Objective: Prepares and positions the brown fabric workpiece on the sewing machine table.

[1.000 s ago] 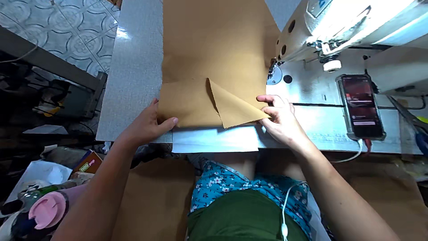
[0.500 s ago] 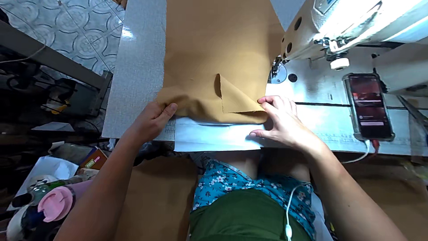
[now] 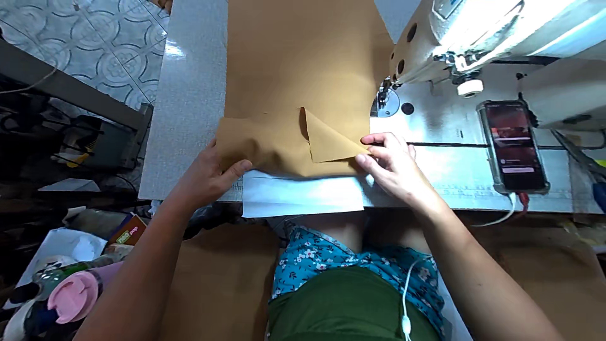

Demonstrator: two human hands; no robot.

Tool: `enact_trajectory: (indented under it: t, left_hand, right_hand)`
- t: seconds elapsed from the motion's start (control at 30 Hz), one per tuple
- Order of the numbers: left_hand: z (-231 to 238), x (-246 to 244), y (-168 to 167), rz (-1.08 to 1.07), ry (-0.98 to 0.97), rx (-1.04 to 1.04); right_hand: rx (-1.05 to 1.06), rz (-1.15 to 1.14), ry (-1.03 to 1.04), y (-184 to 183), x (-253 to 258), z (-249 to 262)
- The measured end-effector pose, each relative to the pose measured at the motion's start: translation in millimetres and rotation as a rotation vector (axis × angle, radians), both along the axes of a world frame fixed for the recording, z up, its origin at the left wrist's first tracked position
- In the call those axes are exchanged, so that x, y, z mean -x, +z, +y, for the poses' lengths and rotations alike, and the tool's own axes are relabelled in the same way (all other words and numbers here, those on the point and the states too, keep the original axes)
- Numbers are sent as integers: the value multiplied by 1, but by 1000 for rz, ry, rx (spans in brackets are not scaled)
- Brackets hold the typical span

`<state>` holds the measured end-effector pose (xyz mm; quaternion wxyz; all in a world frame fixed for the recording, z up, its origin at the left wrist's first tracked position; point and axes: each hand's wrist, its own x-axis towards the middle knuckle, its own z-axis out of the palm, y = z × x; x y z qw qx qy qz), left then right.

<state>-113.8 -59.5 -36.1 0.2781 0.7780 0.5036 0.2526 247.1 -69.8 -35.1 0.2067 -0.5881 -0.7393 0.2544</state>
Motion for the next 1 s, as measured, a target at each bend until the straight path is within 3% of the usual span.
enact_trajectory:
  t: [0.27,0.43,0.63,0.77,1.0]
  left_hand:
    - [-13,16,0,-2,-116,207]
    - [-12,12,-5,93,-201,72]
    - [-13,10,-1,93,-102,256]
    - [-10,11,-6,187,-248,105]
    - [-12,10,0,300,-295,129]
  right_hand:
    - [8,-101,-113,-5,8,-11]
    - [-48,-94,-151,-12,10,-29]
    - [-56,-100,-134,-16,1,-44]
    - [-45,-105,-114,-15,-2,-49]
    - [-72,-79,-106,-21,-7,-60]
